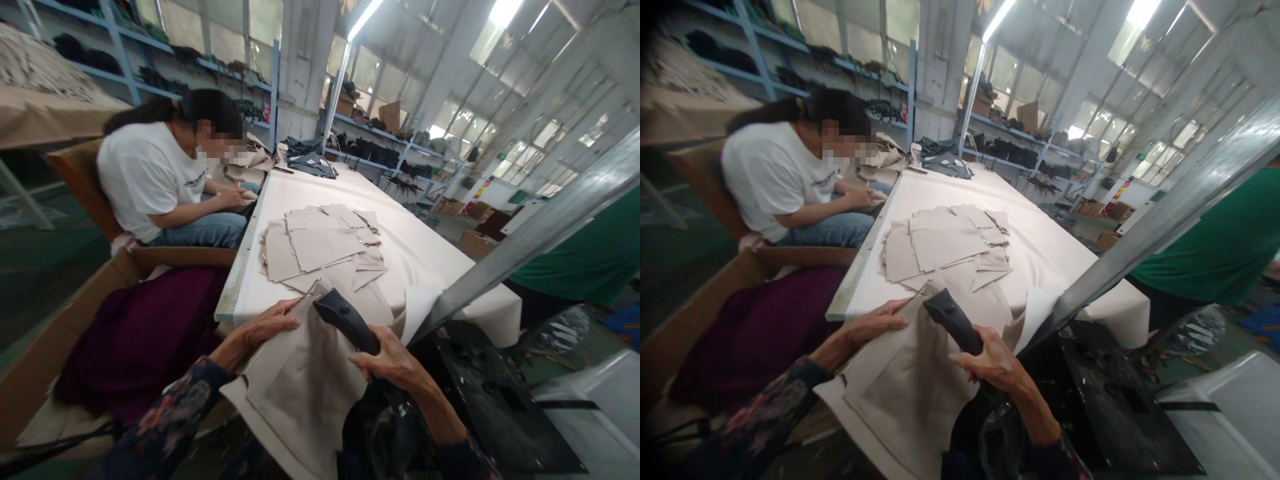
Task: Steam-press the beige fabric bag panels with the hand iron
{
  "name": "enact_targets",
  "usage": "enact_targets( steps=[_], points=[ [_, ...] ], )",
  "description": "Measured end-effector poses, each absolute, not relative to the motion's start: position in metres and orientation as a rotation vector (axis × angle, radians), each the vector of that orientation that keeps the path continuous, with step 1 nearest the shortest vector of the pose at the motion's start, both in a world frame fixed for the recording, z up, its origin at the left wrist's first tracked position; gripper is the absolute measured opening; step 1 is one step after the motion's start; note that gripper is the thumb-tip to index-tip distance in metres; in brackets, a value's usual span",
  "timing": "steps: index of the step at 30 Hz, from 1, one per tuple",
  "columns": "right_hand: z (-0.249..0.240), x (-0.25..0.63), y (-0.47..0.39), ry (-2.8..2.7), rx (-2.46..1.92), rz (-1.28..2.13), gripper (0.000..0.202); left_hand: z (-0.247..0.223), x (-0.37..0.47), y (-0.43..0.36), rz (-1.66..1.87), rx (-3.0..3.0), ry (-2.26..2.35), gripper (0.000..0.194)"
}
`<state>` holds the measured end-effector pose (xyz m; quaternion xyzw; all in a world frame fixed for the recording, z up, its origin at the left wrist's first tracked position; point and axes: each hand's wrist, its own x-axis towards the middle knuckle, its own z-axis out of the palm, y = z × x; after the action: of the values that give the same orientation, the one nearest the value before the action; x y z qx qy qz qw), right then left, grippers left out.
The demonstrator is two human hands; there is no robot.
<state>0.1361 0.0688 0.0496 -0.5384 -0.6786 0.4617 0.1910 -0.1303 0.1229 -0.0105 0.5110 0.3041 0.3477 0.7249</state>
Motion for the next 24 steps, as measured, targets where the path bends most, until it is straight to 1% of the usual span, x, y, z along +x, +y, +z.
enact_targets(
  steps=[7,13,16,20,24],
  points=[
    [0.057,0.147,0.066,-1.875,-1.435,1.289,0.023,-0.015,-0.093,0.113,0.652,1.109,0.579,0.064],
    [0.055,0.178,0.053,-1.766,-1.498,1.184,0.026,-0.009,-0.093,0.108,0.727,1.073,0.795,0.056],
    [0.054,0.188,0.044,-1.749,-1.536,1.160,0.027,-0.006,-0.093,0.106,0.725,1.064,0.849,0.057],
    [0.056,0.184,0.030,-1.744,-1.557,1.183,0.024,-0.002,-0.087,0.100,0.717,1.070,0.857,0.058],
    [0.061,0.177,0.012,-1.720,-1.615,1.161,0.020,0.008,-0.086,0.090,0.737,1.062,0.865,0.054]
  ],
)
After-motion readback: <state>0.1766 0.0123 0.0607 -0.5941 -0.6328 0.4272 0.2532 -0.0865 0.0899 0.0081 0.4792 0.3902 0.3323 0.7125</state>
